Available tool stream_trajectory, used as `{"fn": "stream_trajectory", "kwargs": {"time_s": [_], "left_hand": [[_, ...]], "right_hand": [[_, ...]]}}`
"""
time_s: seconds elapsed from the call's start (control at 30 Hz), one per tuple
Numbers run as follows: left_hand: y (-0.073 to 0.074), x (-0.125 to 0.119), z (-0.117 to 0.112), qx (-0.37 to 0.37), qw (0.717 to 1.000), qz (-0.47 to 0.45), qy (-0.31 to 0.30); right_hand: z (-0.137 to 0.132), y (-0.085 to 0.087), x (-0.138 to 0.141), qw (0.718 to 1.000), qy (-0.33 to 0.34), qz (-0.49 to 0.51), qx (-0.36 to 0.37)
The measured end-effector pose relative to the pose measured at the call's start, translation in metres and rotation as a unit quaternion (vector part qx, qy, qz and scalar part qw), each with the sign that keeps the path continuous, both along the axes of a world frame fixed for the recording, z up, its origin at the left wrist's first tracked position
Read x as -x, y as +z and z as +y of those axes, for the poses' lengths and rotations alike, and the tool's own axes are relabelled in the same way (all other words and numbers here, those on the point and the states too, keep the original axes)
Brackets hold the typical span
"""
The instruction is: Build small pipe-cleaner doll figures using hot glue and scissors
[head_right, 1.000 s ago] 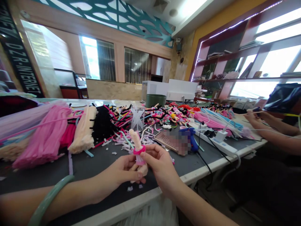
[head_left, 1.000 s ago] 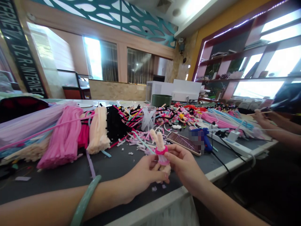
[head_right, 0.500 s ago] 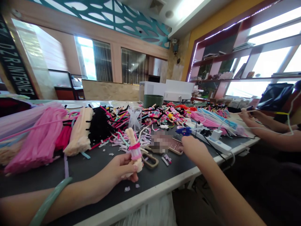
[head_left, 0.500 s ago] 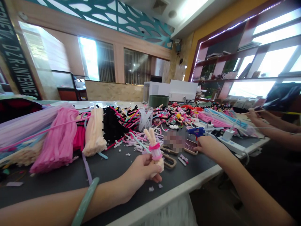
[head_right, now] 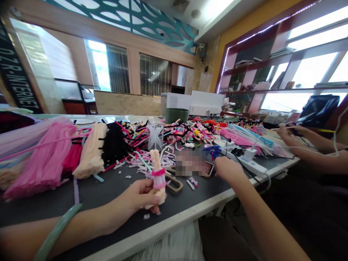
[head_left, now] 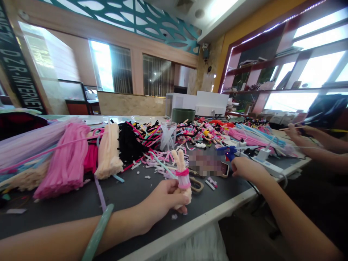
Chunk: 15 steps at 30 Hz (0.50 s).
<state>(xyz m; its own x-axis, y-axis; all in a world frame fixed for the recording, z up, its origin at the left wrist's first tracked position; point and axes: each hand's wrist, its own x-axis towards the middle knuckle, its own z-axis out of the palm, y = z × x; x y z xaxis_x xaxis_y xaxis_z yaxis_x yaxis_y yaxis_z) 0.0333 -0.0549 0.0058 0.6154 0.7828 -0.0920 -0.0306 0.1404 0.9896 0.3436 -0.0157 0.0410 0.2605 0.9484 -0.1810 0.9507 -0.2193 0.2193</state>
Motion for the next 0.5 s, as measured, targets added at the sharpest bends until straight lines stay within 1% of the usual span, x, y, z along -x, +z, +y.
{"fn": "stream_trajectory", "kwargs": {"time_s": [0.07, 0.3, 0.5], "left_hand": [[0.0006, -0.0001, -0.0001, -0.002, 1.000, 0.004, 0.000], [-0.0017, 0.0000, 0.0007, -0.003, 1.000, 0.011, -0.001], [-0.0011, -0.0015, 0.0010, -0.006, 1.000, 0.013, -0.005]], "right_hand": [[0.0007, -0.0003, 0.0005, 1.000, 0.002, -0.001, -0.002], [0.0054, -0.0052, -0.0013, 0.999, 0.000, -0.014, 0.040], [0.0041, -0.0057, 0.0004, 0.999, 0.008, -0.030, 0.028]]}}
